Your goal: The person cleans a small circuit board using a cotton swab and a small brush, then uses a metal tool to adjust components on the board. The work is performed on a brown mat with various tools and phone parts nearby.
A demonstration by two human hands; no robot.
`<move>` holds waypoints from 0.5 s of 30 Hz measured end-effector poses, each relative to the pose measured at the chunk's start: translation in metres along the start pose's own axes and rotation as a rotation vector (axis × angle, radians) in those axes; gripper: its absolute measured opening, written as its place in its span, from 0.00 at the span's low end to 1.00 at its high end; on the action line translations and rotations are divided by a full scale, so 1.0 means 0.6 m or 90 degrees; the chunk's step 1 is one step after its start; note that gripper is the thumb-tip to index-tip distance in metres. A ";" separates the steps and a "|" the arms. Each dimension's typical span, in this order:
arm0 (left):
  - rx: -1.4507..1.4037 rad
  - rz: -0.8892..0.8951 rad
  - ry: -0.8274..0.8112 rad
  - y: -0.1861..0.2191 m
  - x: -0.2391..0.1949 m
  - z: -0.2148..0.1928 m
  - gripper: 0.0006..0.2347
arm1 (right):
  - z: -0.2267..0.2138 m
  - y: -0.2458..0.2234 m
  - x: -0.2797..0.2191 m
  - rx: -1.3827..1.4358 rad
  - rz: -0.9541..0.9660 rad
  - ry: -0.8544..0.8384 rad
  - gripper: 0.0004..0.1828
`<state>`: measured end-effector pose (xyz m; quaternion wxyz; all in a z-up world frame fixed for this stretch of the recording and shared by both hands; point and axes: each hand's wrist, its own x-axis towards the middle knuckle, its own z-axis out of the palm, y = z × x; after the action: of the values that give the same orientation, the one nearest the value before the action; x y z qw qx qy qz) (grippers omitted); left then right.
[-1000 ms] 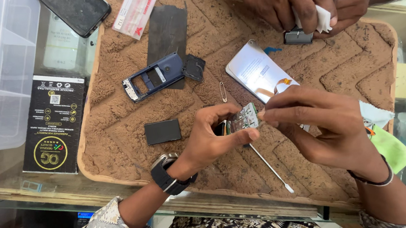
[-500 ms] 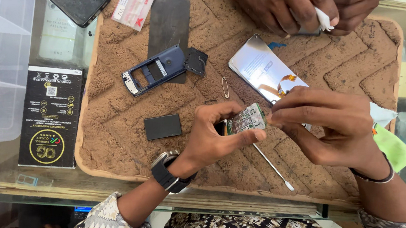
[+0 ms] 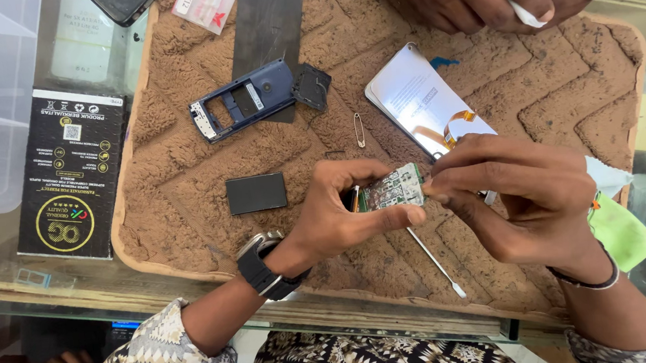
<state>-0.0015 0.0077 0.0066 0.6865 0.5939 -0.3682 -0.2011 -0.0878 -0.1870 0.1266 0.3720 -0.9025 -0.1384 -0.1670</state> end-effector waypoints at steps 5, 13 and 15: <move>-0.097 -0.040 0.018 -0.002 0.002 0.005 0.23 | 0.007 0.007 0.002 0.024 0.028 0.005 0.13; -0.241 -0.085 0.016 0.005 0.001 0.004 0.20 | 0.015 0.003 0.005 -0.013 -0.004 0.034 0.13; -0.250 -0.092 0.009 0.004 0.001 0.006 0.20 | 0.016 0.001 0.005 -0.033 -0.021 0.038 0.12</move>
<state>-0.0039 0.0055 0.0095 0.7754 0.4748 -0.2736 -0.3137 -0.0829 -0.1802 0.1208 0.3499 -0.9040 -0.1378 -0.2036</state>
